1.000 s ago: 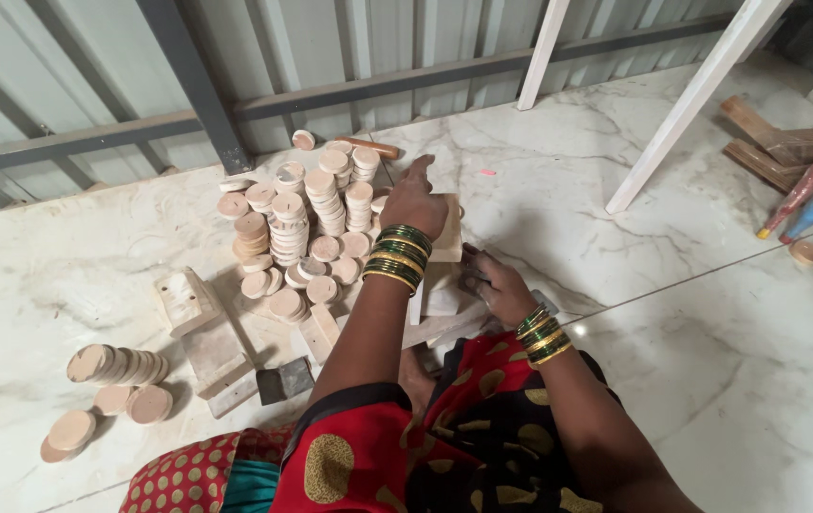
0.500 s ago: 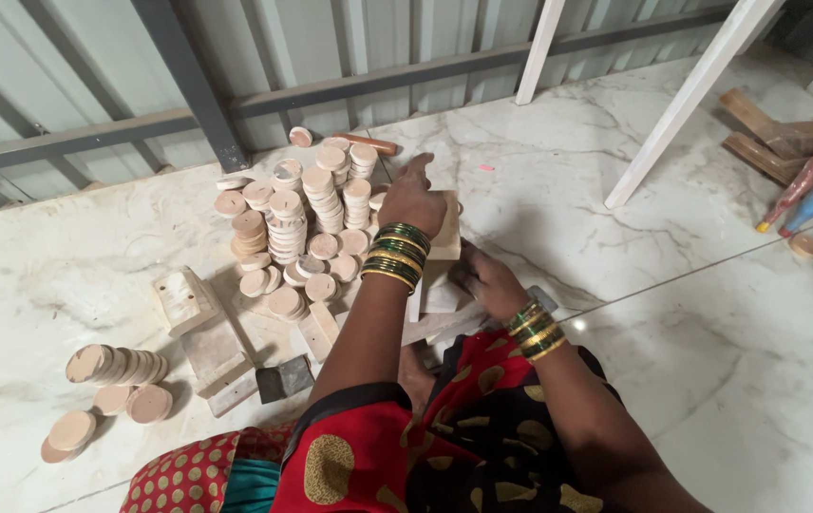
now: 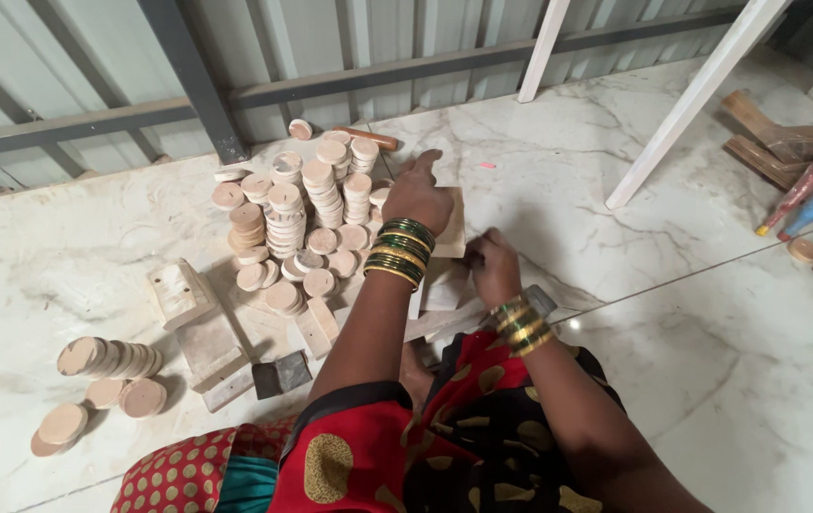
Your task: The person sits on the floor assembling wooden components, fitting rectangular bars and blocks into a slotted wooden frame structure among stacks of round wooden discs. They press pieces into place, reposition the frame, and at one point wipe a wooden piece with a cloth before continuing to fit parts together.
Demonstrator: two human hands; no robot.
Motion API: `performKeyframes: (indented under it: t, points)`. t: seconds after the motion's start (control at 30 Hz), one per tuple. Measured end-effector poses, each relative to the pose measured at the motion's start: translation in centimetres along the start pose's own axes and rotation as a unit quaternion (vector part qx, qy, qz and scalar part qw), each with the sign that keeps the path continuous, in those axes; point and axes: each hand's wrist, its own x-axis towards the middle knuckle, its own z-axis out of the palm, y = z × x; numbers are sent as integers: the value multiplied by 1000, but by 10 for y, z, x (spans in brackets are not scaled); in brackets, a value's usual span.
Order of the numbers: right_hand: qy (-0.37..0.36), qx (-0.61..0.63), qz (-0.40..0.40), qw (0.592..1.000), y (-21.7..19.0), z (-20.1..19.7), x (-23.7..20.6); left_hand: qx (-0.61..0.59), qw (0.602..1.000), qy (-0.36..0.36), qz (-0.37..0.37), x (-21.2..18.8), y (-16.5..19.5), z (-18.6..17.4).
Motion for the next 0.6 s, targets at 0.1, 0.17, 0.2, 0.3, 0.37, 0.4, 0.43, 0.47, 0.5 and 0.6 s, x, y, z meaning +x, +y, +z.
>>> performKeyframes:
  t: [0.1, 0.17, 0.2, 0.3, 0.37, 0.4, 0.43, 0.47, 0.5, 0.6]
  points:
    - [-10, -30, -4, 999, 7, 11, 29, 4, 1000, -7, 2, -3, 3, -2]
    - [-17, -36, -3, 999, 7, 12, 35, 7, 1000, -4, -2, -1, 5, -4]
    - [-25, -47, -6, 999, 5, 10, 32, 0, 1000, -9, -12, 1, 6, -4]
    - [-24, -30, 6, 999, -7, 1, 5, -12, 999, -18, -35, 5, 4, -2]
    - [-23, -29, 19, 999, -13, -5, -12, -5, 999, -22, -39, 7, 0, 1]
    - [-19, -44, 19, 999, -13, -7, -17, 2, 1000, -16, -17, 9, -2, 2]
    - [-14, -60, 17, 998, -11, -8, -15, 9, 1000, -10, 6, 10, -5, 3]
    - [-14, -49, 3, 999, -8, -7, -12, 16, 999, -5, 28, 11, -7, 5]
    - [-12, -38, -10, 999, -3, -4, -3, 17, 999, -7, 38, 11, -9, 7]
    - [-15, -28, 3, 999, 14, 6, 31, 13, 998, -7, 59, 10, -12, 12]
